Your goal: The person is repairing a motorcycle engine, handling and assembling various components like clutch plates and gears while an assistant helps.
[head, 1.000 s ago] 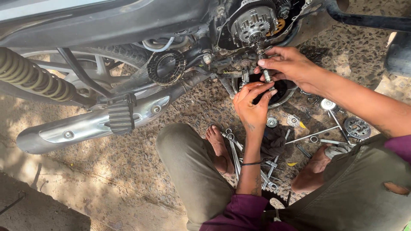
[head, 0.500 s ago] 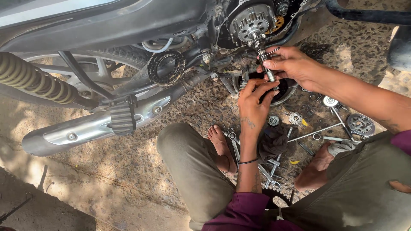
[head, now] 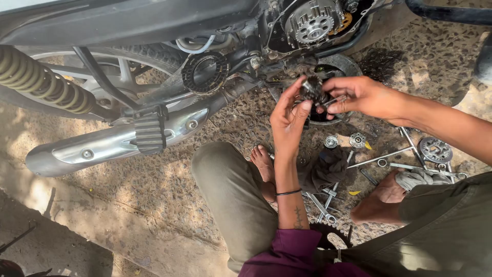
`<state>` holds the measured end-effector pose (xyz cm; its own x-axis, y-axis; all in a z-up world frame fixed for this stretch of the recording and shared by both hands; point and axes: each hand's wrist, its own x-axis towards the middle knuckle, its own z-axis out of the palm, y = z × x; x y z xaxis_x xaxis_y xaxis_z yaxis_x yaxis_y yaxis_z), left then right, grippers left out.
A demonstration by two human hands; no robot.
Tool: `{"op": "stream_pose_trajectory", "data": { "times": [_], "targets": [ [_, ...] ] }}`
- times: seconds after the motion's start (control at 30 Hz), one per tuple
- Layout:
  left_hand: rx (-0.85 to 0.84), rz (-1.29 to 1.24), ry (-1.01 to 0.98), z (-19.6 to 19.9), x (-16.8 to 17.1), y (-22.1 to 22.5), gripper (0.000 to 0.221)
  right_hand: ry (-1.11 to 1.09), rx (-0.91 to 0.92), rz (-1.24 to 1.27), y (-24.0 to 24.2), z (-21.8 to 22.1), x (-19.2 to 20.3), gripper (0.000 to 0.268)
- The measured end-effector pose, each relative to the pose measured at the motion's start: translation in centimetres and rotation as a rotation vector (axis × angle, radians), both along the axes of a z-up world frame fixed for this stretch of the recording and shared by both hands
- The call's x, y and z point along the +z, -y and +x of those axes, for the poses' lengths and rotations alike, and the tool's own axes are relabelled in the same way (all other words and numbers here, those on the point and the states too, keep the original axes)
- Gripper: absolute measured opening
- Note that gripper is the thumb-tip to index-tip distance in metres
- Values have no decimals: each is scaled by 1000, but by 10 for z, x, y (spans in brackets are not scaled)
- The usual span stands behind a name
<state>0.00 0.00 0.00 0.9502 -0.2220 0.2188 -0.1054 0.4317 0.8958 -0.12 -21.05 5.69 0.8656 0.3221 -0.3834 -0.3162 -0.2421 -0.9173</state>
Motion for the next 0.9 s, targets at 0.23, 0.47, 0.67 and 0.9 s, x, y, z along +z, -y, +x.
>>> {"op": "stream_pose_trajectory", "data": {
  "times": [0.23,0.47,0.67,0.9],
  "targets": [
    [-227,-82,116,-8,18,-6,58,-44,146,42,13,-6,-5,58],
    [-93,-141,5,-12,24,13,66,252,66,-180,21,-3,-6,58],
    [36,-243,-120,-13,28,18,70,331,66,-348,8,-4,21,56],
    [48,-283,-134,-11,25,13,72,158,88,-120,12,-4,7,53]
  ]
}}
